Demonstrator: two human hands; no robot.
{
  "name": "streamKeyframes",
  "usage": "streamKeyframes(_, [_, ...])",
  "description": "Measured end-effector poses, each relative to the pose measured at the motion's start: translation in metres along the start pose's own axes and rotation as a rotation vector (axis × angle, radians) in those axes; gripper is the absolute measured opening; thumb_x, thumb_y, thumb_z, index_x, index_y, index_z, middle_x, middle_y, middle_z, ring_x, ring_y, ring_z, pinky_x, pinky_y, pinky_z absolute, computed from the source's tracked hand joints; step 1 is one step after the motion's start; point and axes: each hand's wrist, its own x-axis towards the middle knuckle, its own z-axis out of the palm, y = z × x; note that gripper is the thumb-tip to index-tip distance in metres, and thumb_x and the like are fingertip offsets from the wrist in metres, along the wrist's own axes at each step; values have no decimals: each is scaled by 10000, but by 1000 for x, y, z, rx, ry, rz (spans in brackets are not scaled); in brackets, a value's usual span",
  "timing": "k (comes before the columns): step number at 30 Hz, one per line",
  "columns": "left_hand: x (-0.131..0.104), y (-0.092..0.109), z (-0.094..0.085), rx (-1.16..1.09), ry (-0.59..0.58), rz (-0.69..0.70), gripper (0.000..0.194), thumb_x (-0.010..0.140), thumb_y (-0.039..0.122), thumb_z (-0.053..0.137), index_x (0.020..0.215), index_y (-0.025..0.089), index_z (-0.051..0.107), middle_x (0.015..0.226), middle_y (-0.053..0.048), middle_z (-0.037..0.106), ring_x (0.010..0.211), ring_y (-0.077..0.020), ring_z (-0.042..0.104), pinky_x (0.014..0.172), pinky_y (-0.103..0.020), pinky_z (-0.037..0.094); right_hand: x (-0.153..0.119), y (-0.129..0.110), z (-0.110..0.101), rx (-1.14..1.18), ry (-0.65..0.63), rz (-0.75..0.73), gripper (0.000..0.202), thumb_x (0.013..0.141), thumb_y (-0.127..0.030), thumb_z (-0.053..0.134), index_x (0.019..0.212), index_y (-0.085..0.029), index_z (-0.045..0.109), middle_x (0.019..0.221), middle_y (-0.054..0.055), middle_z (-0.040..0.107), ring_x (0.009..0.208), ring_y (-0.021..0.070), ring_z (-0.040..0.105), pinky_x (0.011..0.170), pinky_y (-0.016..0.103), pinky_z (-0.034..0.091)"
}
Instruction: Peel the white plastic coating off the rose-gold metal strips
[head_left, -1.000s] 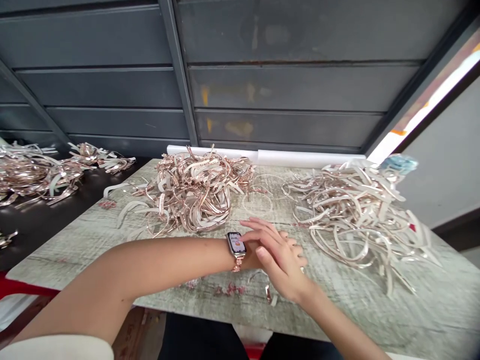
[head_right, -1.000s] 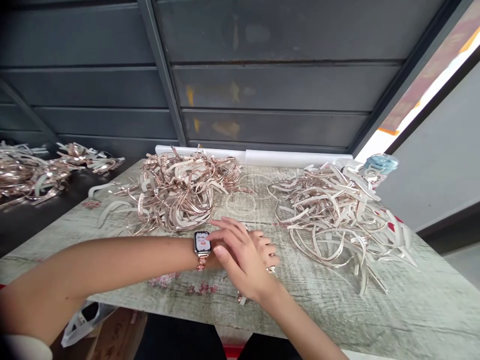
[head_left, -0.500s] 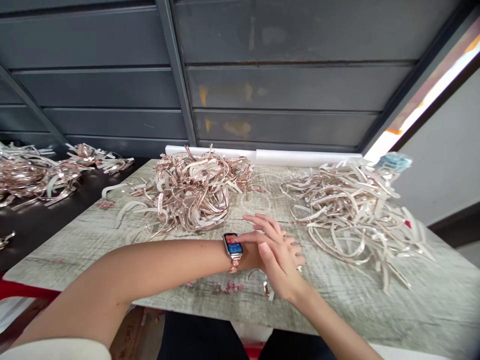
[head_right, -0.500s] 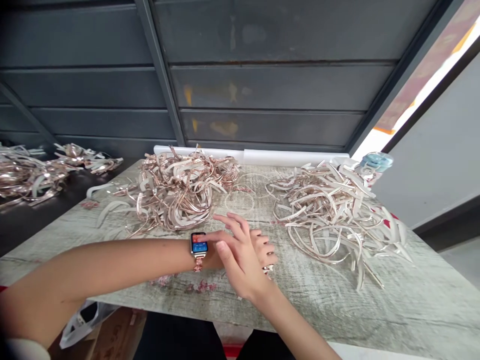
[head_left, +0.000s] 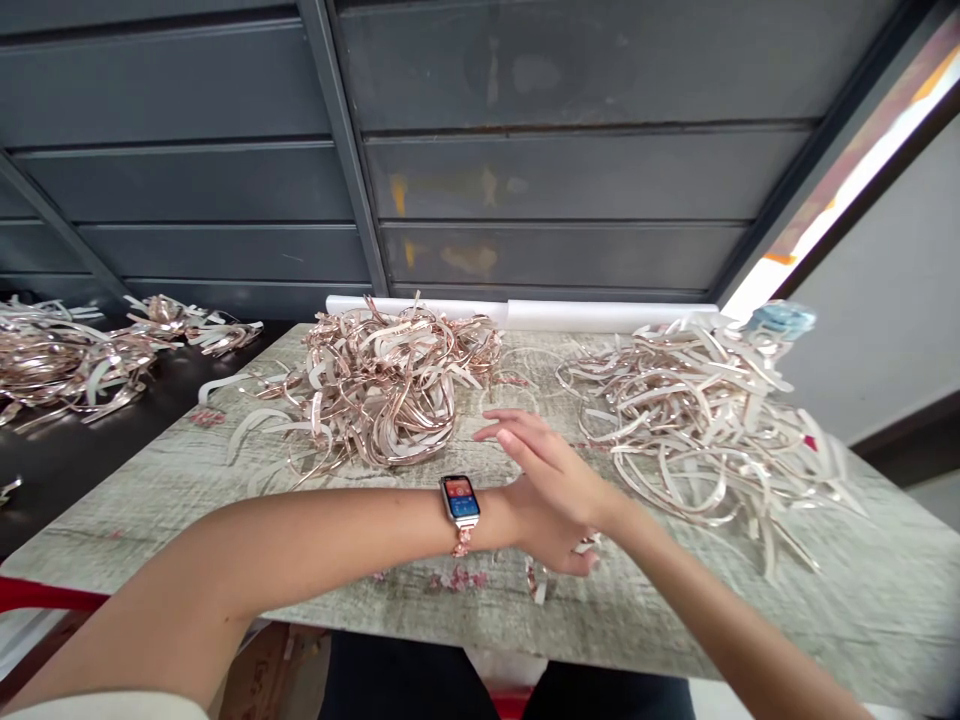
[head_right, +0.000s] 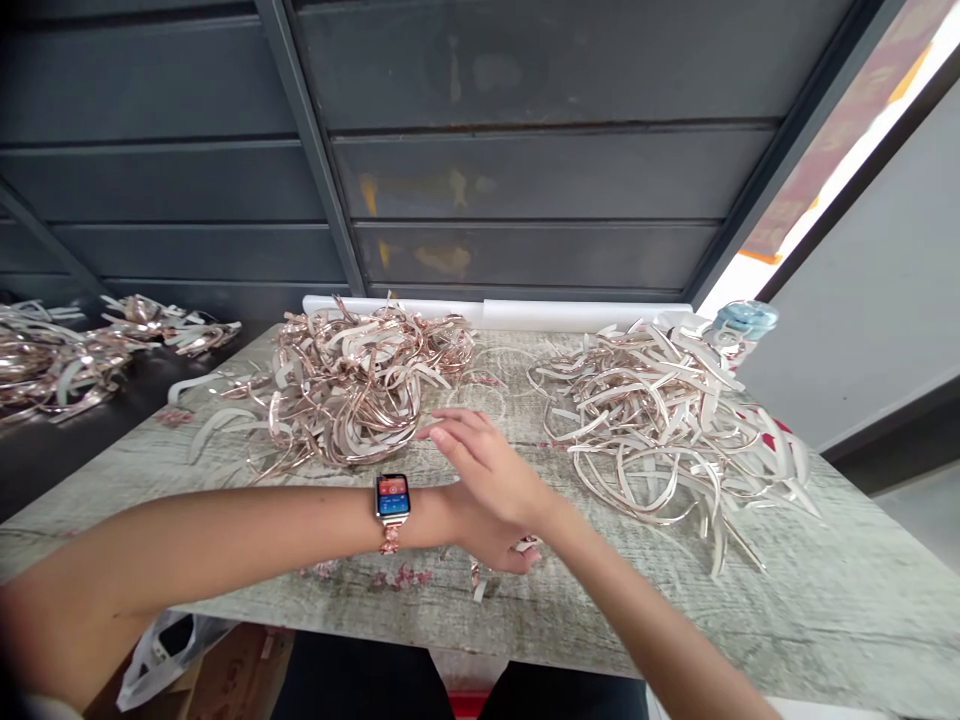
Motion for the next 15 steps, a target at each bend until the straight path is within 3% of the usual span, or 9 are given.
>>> streamKeyframes(3, [1,-2,0,30,-94,182,279,752,468,734,842,203,735,762,-2,746,727,-224,666,700,-352,478,34,33,-6,-99,-47,-5,331,1065,-375,433,1119,-228,724,1284,74,701,1238,236,616,1110,430,443])
streamKeyframes(7, [0,-3,-3,70,-111,239,320,826,438,637,929,151,732,839,-63,741,777,-245,661,744,-397,441,69,79,2,-272,-61,58,298,1018,-287,560,1286,-176,629,1349,126,642,1284,282,574,1123,533,411])
streamKeyframes(11, [1,-6,-2,51,-112,313,342,890,424,540,917,130,712,788,-81,718,749,-238,642,744,-406,403,82,107,21,-420,-135,139,357,983,-347,632,1300,-185,602,1339,108,616,1152,270,640,965,503,544])
streamKeyframes(15, [-1,-10,1,29,-105,331,348,891,418,544,951,114,703,841,-102,722,818,-253,638,772,-400,383,87,117,45,-541,-203,198,337,982,-340,635,1277,-180,611,1304,104,631,1098,252,659,919,470,570])
